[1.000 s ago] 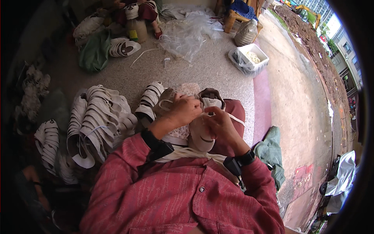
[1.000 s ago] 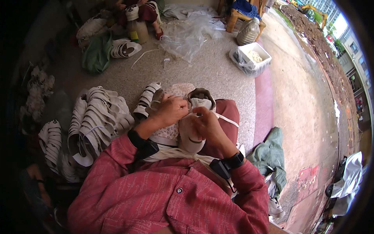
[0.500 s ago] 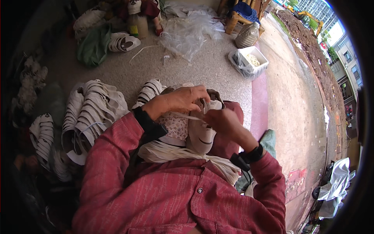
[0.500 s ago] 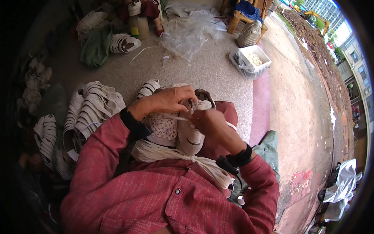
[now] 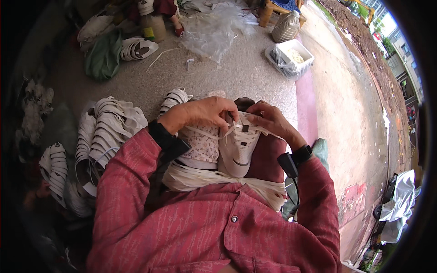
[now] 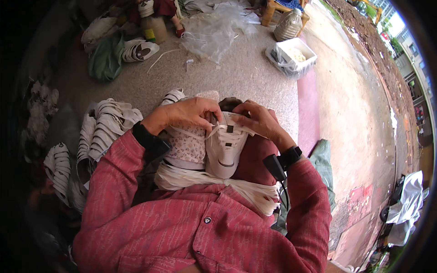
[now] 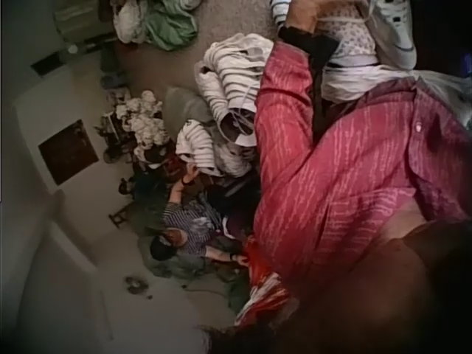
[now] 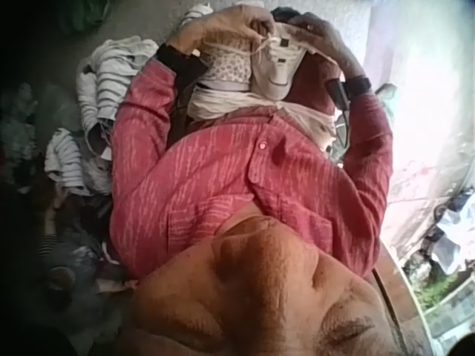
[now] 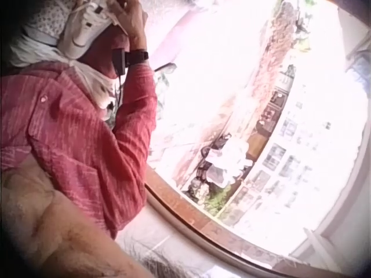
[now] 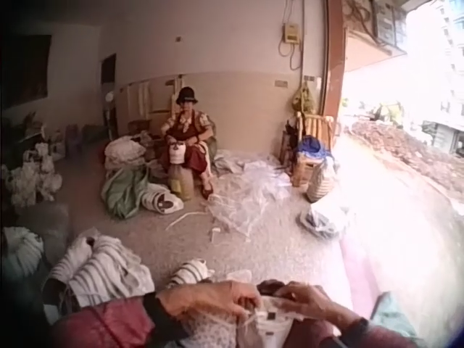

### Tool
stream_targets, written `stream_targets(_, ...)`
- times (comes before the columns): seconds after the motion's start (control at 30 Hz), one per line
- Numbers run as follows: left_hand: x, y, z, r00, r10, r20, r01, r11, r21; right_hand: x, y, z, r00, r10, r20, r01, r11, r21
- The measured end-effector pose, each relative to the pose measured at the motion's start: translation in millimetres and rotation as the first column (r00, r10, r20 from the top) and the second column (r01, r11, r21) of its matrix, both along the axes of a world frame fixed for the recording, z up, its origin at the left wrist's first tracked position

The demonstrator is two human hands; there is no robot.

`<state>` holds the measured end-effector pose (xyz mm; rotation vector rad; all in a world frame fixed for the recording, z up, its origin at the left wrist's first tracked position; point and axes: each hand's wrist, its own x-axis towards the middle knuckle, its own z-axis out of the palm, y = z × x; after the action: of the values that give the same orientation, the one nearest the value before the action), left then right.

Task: Lacing a white sneaker while sitting in a workshop area.

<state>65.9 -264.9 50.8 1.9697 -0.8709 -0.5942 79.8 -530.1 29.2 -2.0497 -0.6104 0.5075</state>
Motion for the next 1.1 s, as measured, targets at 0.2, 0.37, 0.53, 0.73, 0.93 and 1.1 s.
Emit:
stream_targets(0.2,0,1,9,0.984,-0.026,-0.178,0.028,1.000,0.005,-25,-7,-10,0.992,-0.029,-0.121,0.064,0.953,0.298)
stream_targets(0.37,-2,-1,6,0.995,-0.029,-0.099,0.032,0.999,0.023,-30,-2,-16,0.987,-0.039,-0.154,0.096,0.920,0.380)
stream_targets(0.53,-4,1,7,0.998,-0.043,0.037,0.043,0.999,0.007,-28,12,5,0.704,-0.044,0.709,0.026,0.999,0.036)
stream_targets(0.73,-3,2,-2,0.990,-0.018,0.138,0.024,0.999,-0.045,-28,35,12,0.695,0.202,0.689,-0.235,0.971,-0.048)
stream_targets(0.93,-5,1,-7,0.995,0.027,0.099,-0.021,0.998,-0.062,-16,44,11,0.536,0.342,0.772,-0.344,0.924,-0.170)
stream_targets(1.1,-9,-1,-6,0.974,0.068,0.217,-0.043,0.992,-0.117,6,-5,48,0.551,0.272,0.789,0.138,0.903,-0.408)
